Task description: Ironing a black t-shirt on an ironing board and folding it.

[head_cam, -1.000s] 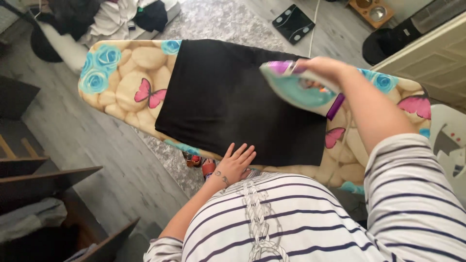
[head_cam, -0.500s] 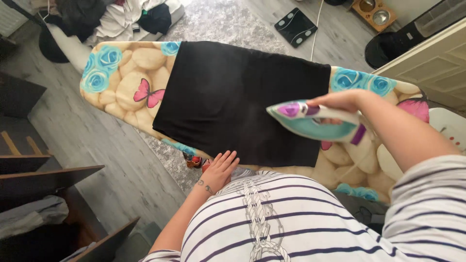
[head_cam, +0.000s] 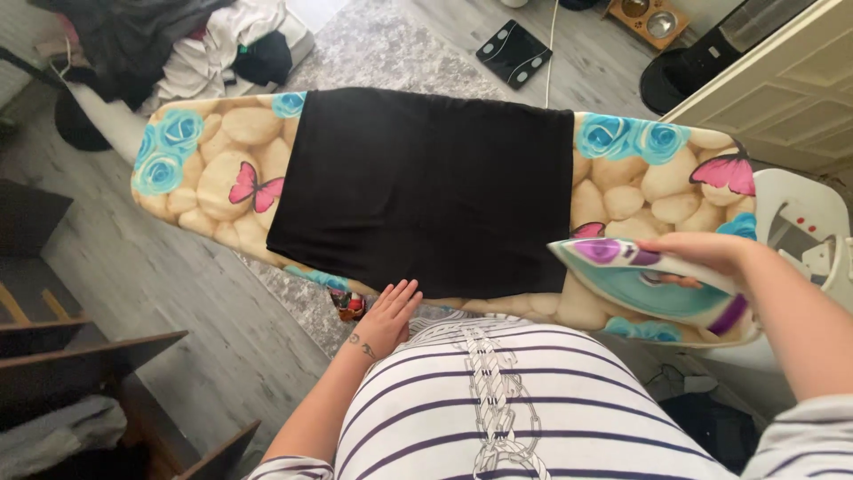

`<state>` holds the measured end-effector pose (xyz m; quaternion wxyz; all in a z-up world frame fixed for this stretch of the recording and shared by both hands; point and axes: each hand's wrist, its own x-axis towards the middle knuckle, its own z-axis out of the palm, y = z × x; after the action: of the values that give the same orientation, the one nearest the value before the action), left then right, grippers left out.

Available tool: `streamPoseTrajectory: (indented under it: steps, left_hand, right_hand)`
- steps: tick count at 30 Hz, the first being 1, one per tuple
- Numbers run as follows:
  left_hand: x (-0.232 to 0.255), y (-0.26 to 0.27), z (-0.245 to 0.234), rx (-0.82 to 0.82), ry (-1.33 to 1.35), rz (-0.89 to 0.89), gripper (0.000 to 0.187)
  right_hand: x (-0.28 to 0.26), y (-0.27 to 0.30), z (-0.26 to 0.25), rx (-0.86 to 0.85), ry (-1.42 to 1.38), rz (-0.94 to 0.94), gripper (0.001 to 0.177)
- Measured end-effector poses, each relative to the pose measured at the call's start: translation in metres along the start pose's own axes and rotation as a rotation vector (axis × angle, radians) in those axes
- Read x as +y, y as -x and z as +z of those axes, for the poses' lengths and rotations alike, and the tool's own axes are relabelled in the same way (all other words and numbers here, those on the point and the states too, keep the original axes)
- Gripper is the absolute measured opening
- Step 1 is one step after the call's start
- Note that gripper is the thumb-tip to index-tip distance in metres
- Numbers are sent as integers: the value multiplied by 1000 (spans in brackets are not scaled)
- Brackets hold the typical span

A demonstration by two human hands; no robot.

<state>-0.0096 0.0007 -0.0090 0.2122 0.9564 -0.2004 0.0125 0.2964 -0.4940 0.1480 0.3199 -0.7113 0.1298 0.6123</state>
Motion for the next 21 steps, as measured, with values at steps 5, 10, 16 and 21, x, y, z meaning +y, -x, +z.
streamPoseTrajectory:
  steps: [5, 10, 16, 21]
  left_hand:
    - [-2, -1, 2, 19, 1, 15, 63]
    - [0, -1, 0, 10, -17, 4, 60]
    - [1, 1, -9, 70, 93, -2, 57]
    - [-16, 11, -5, 339, 176, -47, 46]
  right_hand:
    - [38, 16, -32, 375, -142, -235, 46]
    - [45, -39, -27, 759, -588, -1263, 34]
    - [26, -101, 34, 1217, -985, -1514, 40]
    - [69, -138, 63, 1225, -884, -1451, 42]
